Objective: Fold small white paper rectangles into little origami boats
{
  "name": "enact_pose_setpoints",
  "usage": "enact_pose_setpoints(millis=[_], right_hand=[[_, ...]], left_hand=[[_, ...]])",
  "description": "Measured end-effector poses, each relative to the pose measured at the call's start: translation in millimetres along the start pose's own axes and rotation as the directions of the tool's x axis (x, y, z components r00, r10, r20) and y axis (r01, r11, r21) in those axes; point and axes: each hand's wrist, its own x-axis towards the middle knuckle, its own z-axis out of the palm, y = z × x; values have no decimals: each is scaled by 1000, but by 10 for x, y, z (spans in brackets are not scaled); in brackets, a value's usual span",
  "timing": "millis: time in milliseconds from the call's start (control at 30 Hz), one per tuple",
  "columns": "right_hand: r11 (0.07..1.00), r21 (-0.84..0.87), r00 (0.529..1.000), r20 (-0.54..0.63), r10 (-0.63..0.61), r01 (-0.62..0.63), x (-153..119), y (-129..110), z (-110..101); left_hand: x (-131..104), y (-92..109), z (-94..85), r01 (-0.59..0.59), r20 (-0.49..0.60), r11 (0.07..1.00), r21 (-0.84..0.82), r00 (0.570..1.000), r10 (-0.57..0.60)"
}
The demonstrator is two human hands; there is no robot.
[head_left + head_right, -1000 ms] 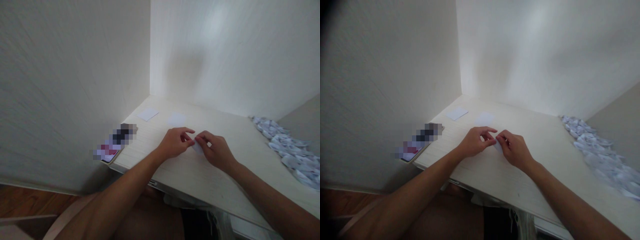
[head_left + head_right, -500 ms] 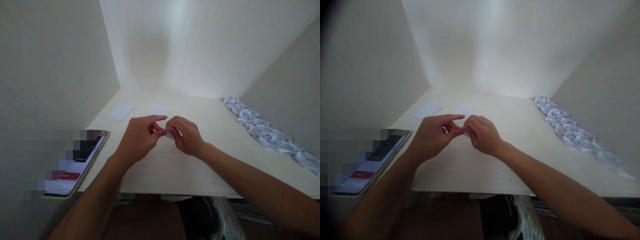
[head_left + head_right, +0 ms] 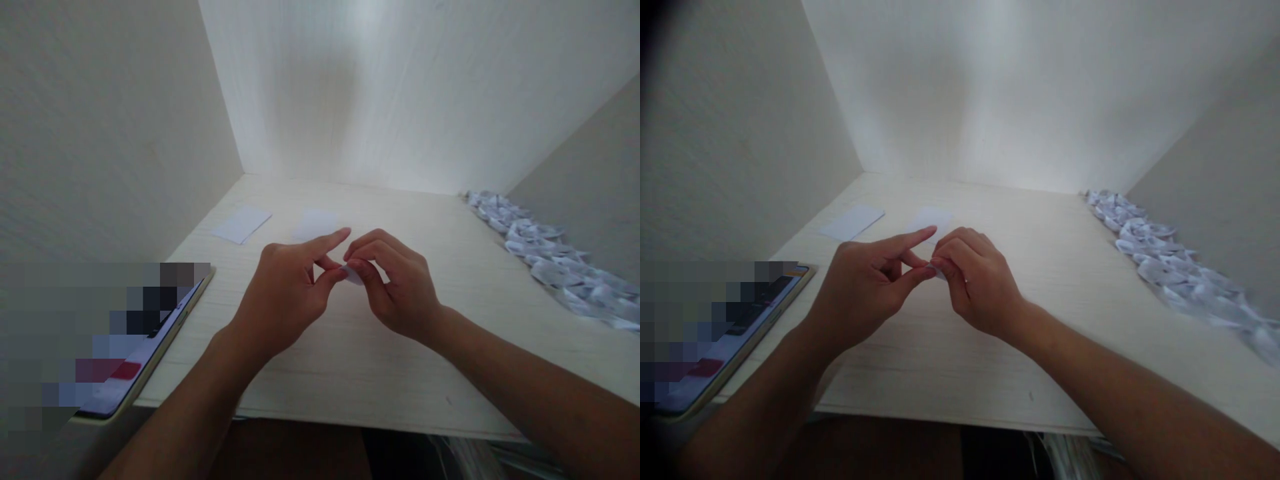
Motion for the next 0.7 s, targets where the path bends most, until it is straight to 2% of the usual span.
enact_pose_setpoints(millis=[167,300,400,500,700], right_hand=[[1000,-25,1000,-20,2,-3,17,-35,-34],[1000,-17,1000,-18,0,0,22,-68,-54],[1000,3,1000,-25,-5,5,25,-78,-51],[1000,26,999,-42,10,-8,27,-88,-42],[997,69,998,-54,40,-36,19,-95,-38]], left_hand=[[-20,16,49,46,-14,996,-70,999,-47],[-39,33,61,35,-25,992,-123,999,-38],[-42,10,78,87,-40,982,-170,995,-95],[-35,-9,101,145,-5,969,-199,989,-149],[-4,6,133,124,50,970,-207,992,-116]])
